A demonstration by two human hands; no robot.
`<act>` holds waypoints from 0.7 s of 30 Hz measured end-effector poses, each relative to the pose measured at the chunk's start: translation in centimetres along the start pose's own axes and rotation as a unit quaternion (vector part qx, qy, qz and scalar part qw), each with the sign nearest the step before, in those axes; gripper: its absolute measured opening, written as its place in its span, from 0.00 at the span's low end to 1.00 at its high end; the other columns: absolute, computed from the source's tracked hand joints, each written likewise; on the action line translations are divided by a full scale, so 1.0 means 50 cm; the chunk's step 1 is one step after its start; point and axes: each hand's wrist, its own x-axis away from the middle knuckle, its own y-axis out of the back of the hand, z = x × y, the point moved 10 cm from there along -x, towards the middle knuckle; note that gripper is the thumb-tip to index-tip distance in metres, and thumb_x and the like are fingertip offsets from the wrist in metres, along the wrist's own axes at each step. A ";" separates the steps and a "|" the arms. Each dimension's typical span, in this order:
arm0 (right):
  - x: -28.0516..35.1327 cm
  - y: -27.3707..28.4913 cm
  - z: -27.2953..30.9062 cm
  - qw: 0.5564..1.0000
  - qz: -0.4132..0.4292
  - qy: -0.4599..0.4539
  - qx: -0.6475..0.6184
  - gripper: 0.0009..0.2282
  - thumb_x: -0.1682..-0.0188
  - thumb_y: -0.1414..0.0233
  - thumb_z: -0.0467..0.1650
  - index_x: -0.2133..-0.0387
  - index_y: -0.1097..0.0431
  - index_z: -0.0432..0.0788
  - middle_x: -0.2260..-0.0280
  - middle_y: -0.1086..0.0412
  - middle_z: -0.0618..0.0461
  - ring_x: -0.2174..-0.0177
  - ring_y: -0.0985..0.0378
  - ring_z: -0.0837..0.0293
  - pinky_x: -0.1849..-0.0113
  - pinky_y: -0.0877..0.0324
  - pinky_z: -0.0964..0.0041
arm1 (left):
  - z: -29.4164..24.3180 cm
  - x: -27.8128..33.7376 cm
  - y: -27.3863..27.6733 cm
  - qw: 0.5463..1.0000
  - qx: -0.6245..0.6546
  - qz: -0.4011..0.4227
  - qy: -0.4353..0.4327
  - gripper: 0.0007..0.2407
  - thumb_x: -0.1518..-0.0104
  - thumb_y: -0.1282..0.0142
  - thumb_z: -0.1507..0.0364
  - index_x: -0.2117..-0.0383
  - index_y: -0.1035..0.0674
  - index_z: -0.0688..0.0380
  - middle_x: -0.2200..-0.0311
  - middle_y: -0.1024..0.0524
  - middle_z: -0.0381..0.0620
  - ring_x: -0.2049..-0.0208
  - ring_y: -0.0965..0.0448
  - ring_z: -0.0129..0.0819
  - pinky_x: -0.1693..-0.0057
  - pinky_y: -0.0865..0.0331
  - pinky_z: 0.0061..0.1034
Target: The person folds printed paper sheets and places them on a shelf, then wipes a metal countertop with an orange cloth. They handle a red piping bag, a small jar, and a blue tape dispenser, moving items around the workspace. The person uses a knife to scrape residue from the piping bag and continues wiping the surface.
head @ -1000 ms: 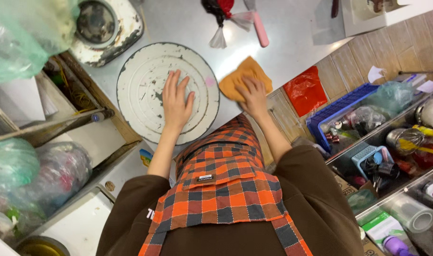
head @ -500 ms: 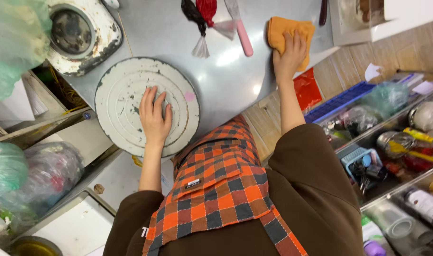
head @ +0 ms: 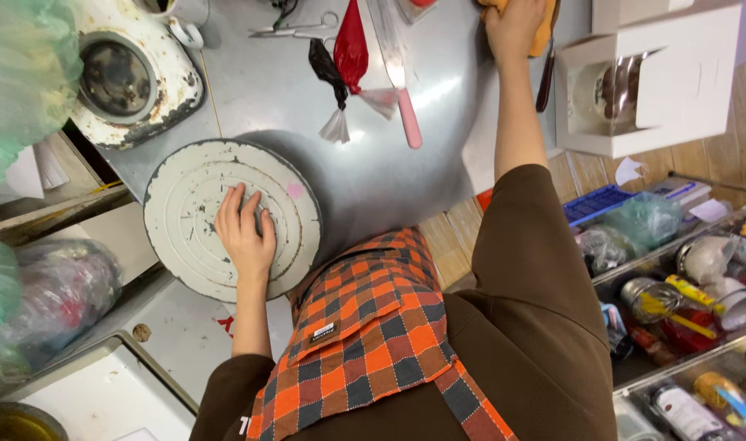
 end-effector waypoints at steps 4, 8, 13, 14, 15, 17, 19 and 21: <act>-0.042 0.024 0.012 0.996 -0.023 0.043 -0.079 0.18 0.62 0.36 0.26 0.58 0.30 0.33 0.58 0.29 0.35 0.54 0.33 0.30 0.51 0.38 0.41 | 0.001 -0.004 -0.001 0.999 -0.009 -0.021 0.022 0.12 0.39 0.43 0.77 0.50 0.21 0.62 0.39 0.29 0.55 0.35 0.32 0.53 0.33 0.42 0.45; 0.074 0.069 0.065 0.991 -0.016 0.116 -0.071 0.24 0.62 0.40 0.23 0.47 0.29 0.36 0.44 0.34 0.31 0.43 0.40 0.29 0.42 0.46 0.41 | 0.006 0.003 -0.005 0.999 -0.011 -0.028 0.037 0.12 0.39 0.43 0.76 0.50 0.21 0.61 0.38 0.29 0.54 0.34 0.33 0.53 0.31 0.45 0.45; 0.341 0.148 0.124 0.993 0.044 0.039 -0.100 0.26 0.61 0.43 0.21 0.45 0.29 0.40 0.37 0.38 0.37 0.35 0.44 0.35 0.34 0.50 0.44 | 0.008 0.010 -0.008 0.999 0.018 -0.027 0.033 0.12 0.37 0.44 0.76 0.48 0.22 0.61 0.37 0.32 0.54 0.32 0.36 0.51 0.29 0.50 0.46; 0.396 0.171 0.138 0.993 0.051 0.027 -0.106 0.26 0.62 0.43 0.21 0.45 0.29 0.40 0.37 0.38 0.36 0.35 0.45 0.34 0.35 0.51 0.44 | 0.007 0.011 -0.010 0.999 0.024 -0.024 0.027 0.12 0.37 0.44 0.75 0.48 0.22 0.60 0.36 0.32 0.54 0.31 0.37 0.51 0.29 0.50 0.47; 0.447 0.192 0.153 0.992 0.062 0.019 -0.110 0.26 0.62 0.43 0.21 0.45 0.30 0.39 0.37 0.39 0.36 0.35 0.44 0.34 0.35 0.50 0.44 | 0.008 0.013 -0.010 0.999 0.030 -0.025 0.026 0.11 0.37 0.43 0.75 0.49 0.21 0.60 0.37 0.32 0.53 0.31 0.37 0.51 0.29 0.51 0.47; 0.529 0.235 0.177 0.991 0.076 0.003 -0.110 0.26 0.64 0.42 0.21 0.46 0.30 0.39 0.37 0.39 0.36 0.36 0.44 0.35 0.36 0.49 0.46 | 0.013 0.017 -0.010 0.999 0.043 -0.023 0.022 0.11 0.38 0.43 0.75 0.50 0.21 0.59 0.37 0.31 0.52 0.31 0.38 0.50 0.29 0.53 0.48; 0.603 0.270 0.199 0.991 0.084 -0.014 -0.106 0.27 0.65 0.42 0.21 0.47 0.30 0.40 0.37 0.38 0.37 0.36 0.43 0.36 0.36 0.48 0.47 | 0.015 0.025 -0.008 0.997 0.076 -0.027 0.020 0.11 0.37 0.43 0.75 0.50 0.21 0.58 0.37 0.31 0.52 0.31 0.39 0.49 0.28 0.53 0.47; 0.665 0.299 0.224 0.993 0.080 -0.022 -0.089 0.26 0.65 0.41 0.21 0.47 0.29 0.40 0.37 0.38 0.38 0.36 0.43 0.36 0.35 0.48 0.47 | 0.019 0.023 -0.009 0.995 0.098 -0.026 0.015 0.10 0.38 0.43 0.75 0.51 0.21 0.57 0.37 0.31 0.51 0.30 0.39 0.49 0.28 0.55 0.46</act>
